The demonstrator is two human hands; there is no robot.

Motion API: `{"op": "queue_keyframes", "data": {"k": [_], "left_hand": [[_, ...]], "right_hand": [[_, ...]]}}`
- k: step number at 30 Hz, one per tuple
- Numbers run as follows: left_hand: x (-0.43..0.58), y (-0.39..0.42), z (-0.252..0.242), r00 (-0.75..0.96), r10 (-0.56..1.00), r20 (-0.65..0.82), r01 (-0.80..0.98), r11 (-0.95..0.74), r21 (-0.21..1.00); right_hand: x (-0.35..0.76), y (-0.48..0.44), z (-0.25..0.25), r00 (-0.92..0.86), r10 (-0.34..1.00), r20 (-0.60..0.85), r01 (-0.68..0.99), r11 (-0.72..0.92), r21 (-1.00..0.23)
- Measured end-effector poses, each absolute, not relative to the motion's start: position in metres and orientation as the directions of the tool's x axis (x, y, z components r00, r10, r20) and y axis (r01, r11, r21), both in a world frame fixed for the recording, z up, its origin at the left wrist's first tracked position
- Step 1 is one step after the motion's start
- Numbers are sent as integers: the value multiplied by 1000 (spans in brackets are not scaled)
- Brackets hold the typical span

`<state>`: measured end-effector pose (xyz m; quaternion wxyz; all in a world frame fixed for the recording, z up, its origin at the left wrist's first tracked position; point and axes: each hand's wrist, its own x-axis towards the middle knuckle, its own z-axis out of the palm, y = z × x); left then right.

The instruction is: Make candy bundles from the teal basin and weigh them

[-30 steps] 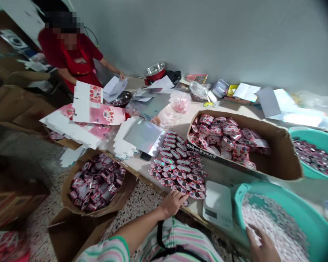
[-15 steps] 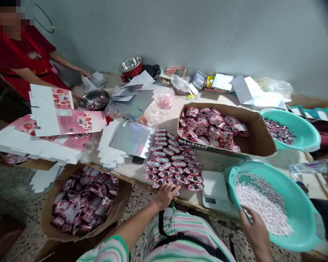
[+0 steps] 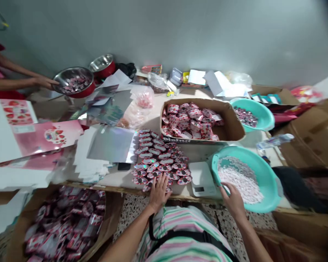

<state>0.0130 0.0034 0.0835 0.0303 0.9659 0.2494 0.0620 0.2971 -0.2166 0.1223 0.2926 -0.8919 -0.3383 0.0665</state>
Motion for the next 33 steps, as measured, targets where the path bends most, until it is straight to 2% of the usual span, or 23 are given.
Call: {"op": "queue_keyframes", "data": {"k": [8,12,17,20,24,27,33], "left_hand": [[16,13,84,868,472,153,453,-880,144],[54,32,116,852,454,259,415,-889,194],[177,84,174,809,450,378,395,-893,217],[265,121,190,845,441,303,412,-898,157],[361,162,184,919,388,74,390,-920,-25],[406,177,174,929,367,-36,359,-922,-142],[431,173,157,910,400,-113,372,-905,-205]], "right_hand": [[326,-252,110,826,556,92,504,-655,-563],[362,-266,87,844,526,108,494,-684,-537],[421,-263,61,821,565,81,521,-683,-512],[451,-254,43,805,588,80,544,-678,-495],[465,-230,20,788,602,130,580,-655,-484],[452,-207,17,772,631,71,561,-625,-542],[418,-187,48,700,712,-60,488,-538,-687]]}}
